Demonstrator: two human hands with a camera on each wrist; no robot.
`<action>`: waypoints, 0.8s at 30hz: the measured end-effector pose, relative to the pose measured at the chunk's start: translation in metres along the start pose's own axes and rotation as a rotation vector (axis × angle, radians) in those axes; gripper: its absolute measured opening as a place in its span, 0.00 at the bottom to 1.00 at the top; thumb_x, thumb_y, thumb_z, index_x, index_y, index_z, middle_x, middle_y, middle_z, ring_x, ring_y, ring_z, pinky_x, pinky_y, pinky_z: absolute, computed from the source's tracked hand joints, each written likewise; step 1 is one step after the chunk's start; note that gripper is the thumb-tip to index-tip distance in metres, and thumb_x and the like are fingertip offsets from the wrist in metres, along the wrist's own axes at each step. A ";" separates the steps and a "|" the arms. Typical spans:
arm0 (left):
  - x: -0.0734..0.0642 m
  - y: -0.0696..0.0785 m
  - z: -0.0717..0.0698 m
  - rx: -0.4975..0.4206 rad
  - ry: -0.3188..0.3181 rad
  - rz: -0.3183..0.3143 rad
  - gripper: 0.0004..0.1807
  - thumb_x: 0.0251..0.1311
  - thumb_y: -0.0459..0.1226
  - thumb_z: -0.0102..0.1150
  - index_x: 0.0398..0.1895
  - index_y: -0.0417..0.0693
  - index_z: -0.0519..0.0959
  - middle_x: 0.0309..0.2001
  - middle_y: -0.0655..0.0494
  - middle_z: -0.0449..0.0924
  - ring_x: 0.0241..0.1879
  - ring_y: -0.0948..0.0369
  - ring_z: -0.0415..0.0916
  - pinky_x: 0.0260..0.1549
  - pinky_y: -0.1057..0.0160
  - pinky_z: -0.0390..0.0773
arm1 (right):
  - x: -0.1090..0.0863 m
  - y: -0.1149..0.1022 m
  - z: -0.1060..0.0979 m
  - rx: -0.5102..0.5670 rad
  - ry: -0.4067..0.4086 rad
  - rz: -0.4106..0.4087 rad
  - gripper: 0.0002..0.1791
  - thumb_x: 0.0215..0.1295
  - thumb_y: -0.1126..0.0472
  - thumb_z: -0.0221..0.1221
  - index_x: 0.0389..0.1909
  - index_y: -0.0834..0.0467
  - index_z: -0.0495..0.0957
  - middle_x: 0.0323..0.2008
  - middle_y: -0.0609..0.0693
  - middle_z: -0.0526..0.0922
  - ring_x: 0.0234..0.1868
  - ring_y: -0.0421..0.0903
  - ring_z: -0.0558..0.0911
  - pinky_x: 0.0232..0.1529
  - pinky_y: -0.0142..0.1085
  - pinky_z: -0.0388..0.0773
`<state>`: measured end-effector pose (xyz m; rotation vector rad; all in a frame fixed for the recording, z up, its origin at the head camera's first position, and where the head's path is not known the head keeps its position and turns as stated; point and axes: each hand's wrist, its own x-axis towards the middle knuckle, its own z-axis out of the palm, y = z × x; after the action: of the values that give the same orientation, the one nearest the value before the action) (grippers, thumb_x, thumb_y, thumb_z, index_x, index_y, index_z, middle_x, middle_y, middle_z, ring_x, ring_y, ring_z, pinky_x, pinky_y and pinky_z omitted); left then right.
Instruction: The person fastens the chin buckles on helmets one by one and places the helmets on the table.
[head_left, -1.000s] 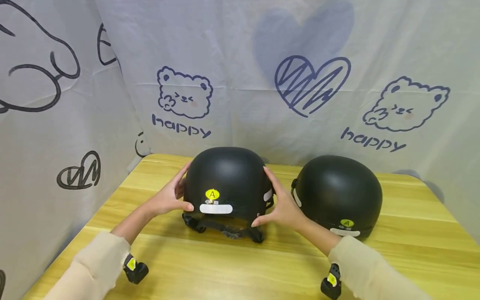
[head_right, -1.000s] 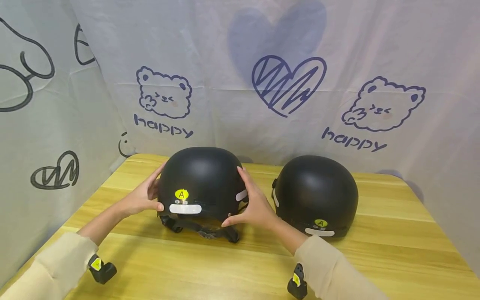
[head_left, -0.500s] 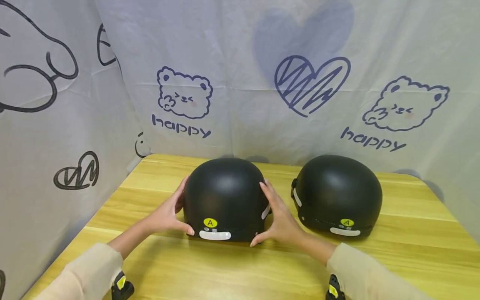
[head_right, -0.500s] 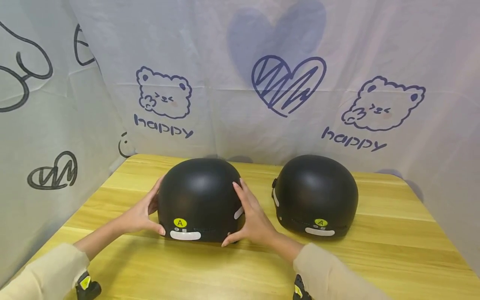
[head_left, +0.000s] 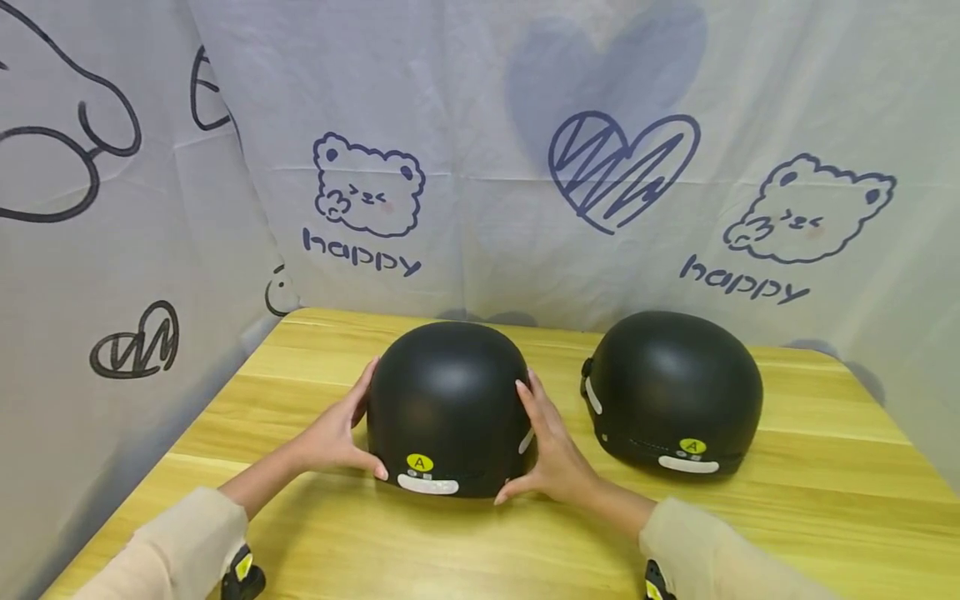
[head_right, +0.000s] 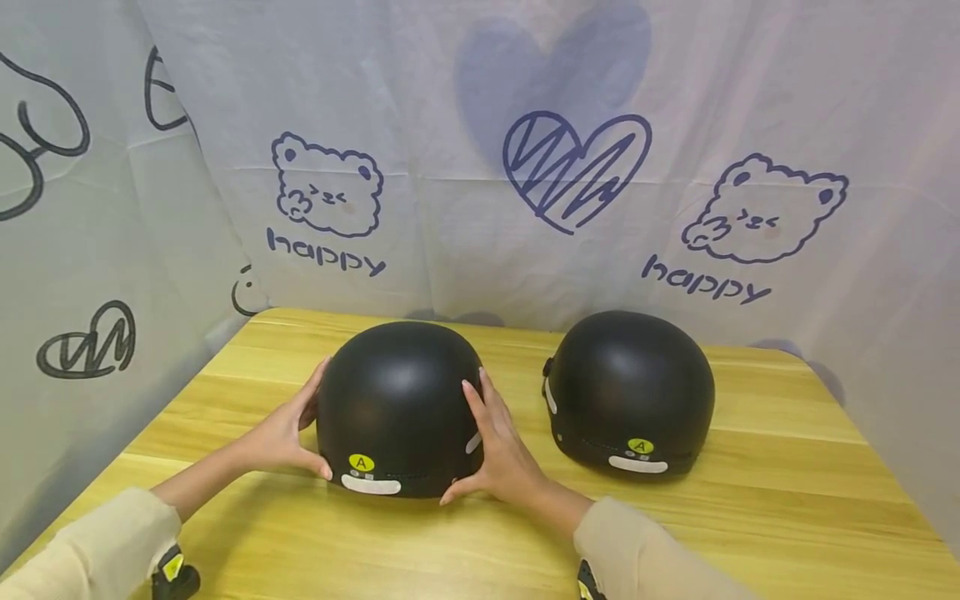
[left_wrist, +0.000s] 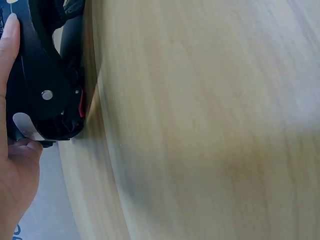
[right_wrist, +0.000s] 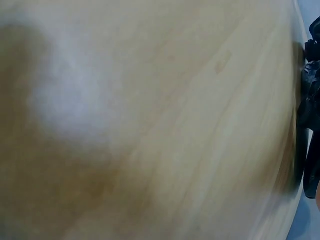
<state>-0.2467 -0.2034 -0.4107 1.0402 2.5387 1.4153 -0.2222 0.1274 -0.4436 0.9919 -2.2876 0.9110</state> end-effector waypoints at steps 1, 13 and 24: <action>0.001 0.000 0.000 0.008 0.003 -0.002 0.77 0.28 0.40 0.80 0.73 0.59 0.27 0.74 0.42 0.30 0.70 0.40 0.40 0.64 0.65 0.54 | 0.000 0.001 0.001 -0.001 0.003 0.001 0.80 0.11 0.46 0.79 0.72 0.60 0.43 0.72 0.65 0.42 0.67 0.69 0.57 0.56 0.60 0.67; 0.006 -0.007 0.003 0.040 0.025 -0.010 0.78 0.26 0.40 0.81 0.73 0.61 0.27 0.74 0.43 0.30 0.71 0.41 0.40 0.62 0.49 0.52 | 0.003 0.008 0.003 -0.035 -0.010 -0.008 0.80 0.13 0.45 0.79 0.72 0.59 0.42 0.72 0.66 0.43 0.67 0.68 0.58 0.57 0.57 0.68; 0.010 -0.007 0.006 0.090 0.032 -0.042 0.78 0.27 0.44 0.80 0.73 0.58 0.26 0.74 0.44 0.29 0.72 0.42 0.39 0.63 0.48 0.51 | 0.001 0.011 0.002 -0.075 -0.032 0.014 0.81 0.13 0.43 0.78 0.73 0.59 0.40 0.71 0.67 0.41 0.67 0.68 0.59 0.57 0.54 0.70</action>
<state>-0.2559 -0.1959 -0.4172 0.9775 2.6526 1.3295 -0.2322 0.1309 -0.4487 0.9660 -2.3399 0.8144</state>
